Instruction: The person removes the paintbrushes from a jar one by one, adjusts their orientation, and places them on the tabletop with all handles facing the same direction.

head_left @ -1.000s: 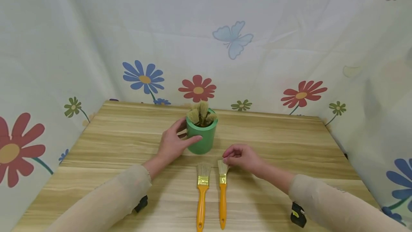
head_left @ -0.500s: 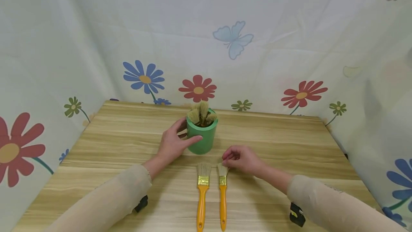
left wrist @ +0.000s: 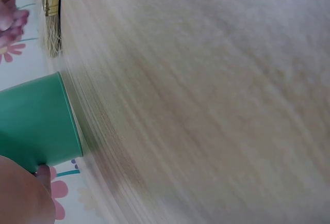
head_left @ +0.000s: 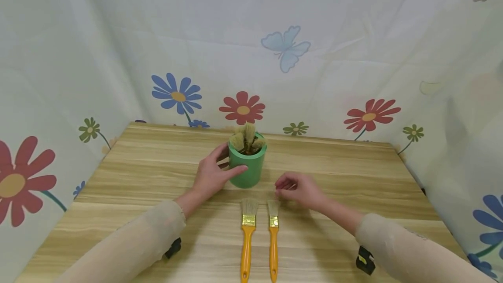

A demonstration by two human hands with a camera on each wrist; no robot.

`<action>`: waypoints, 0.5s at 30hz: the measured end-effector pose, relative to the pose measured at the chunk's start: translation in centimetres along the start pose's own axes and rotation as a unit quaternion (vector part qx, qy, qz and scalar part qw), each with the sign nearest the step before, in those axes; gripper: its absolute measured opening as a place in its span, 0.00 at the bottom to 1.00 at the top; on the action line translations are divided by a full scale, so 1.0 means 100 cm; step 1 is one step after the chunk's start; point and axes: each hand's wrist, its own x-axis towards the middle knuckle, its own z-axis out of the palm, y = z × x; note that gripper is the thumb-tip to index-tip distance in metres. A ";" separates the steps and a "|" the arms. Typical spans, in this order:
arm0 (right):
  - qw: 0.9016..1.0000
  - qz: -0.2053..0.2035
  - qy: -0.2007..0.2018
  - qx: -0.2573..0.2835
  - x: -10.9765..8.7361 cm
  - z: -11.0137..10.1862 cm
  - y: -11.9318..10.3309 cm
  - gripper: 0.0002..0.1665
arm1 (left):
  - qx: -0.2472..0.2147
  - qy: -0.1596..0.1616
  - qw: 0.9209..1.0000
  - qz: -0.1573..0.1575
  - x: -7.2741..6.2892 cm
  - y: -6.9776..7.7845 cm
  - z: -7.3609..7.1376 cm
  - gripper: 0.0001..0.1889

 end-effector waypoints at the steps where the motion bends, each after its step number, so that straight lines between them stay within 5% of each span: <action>1: 1.000 -0.004 0.012 -0.001 0.001 -0.003 -0.003 0.09 | 0.000 0.000 1.000 0.000 0.000 0.000 0.000 0.44; 15: 0.996 -0.032 0.087 -0.009 0.026 -0.037 -0.041 0.27 | -0.001 -0.004 1.000 -0.002 0.000 -0.001 0.000 0.44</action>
